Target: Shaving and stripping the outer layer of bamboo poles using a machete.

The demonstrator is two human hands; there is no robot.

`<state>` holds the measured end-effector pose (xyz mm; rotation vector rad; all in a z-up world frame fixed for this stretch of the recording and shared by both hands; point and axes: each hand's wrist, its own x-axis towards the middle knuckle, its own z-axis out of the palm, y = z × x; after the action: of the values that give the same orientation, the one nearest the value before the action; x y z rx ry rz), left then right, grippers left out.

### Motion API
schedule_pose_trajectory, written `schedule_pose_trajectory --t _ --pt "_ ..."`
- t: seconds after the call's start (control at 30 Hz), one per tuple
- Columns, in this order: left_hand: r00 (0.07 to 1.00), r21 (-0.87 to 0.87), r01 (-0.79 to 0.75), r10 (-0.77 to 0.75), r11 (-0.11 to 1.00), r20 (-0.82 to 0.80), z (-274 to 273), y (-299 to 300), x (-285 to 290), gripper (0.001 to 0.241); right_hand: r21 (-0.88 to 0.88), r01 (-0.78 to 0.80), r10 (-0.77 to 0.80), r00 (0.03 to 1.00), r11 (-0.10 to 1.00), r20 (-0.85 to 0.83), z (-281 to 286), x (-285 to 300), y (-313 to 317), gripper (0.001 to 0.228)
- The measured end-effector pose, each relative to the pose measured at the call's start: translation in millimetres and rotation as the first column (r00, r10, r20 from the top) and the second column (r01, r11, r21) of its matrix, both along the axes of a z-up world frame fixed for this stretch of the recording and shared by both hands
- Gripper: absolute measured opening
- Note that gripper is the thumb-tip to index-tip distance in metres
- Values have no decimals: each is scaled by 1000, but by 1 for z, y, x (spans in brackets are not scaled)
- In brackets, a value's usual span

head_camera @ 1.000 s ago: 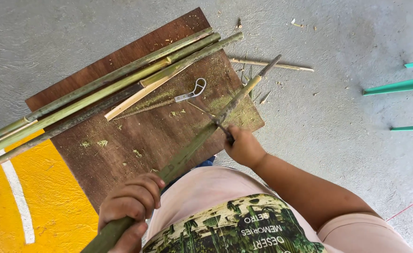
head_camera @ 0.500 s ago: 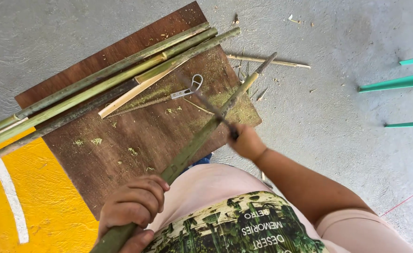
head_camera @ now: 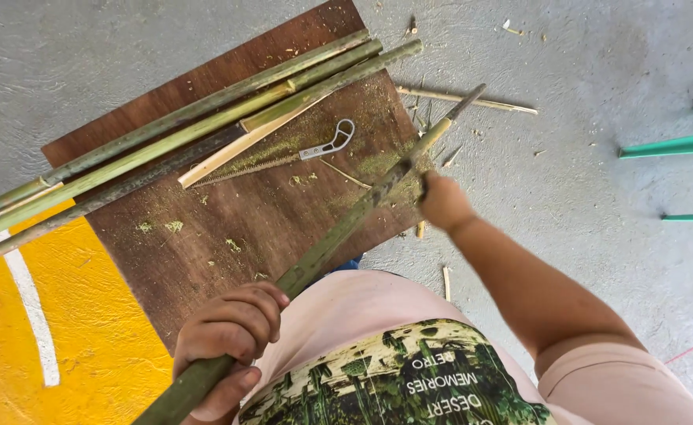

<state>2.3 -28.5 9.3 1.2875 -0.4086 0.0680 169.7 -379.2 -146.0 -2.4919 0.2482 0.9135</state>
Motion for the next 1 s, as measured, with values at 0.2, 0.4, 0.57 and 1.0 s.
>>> schedule_pose_trajectory --t 0.2,0.4,0.57,1.0 --pt "994 -108 -100 94 989 -60 -12 2 1 30 24 77 -77 997 997 1 7 -26 15 18" --pt "999 -89 0 4 996 46 -14 9 10 29 -23 -222 206 853 975 480 -46 -20 -12 12" --pt "999 -86 -24 27 996 28 -11 4 5 27 -21 226 -225 974 974 34 -2 -7 0 21" --pt "992 -106 7 6 994 126 -34 12 5 22 -40 282 -282 959 958 11 18 -13 25 15"
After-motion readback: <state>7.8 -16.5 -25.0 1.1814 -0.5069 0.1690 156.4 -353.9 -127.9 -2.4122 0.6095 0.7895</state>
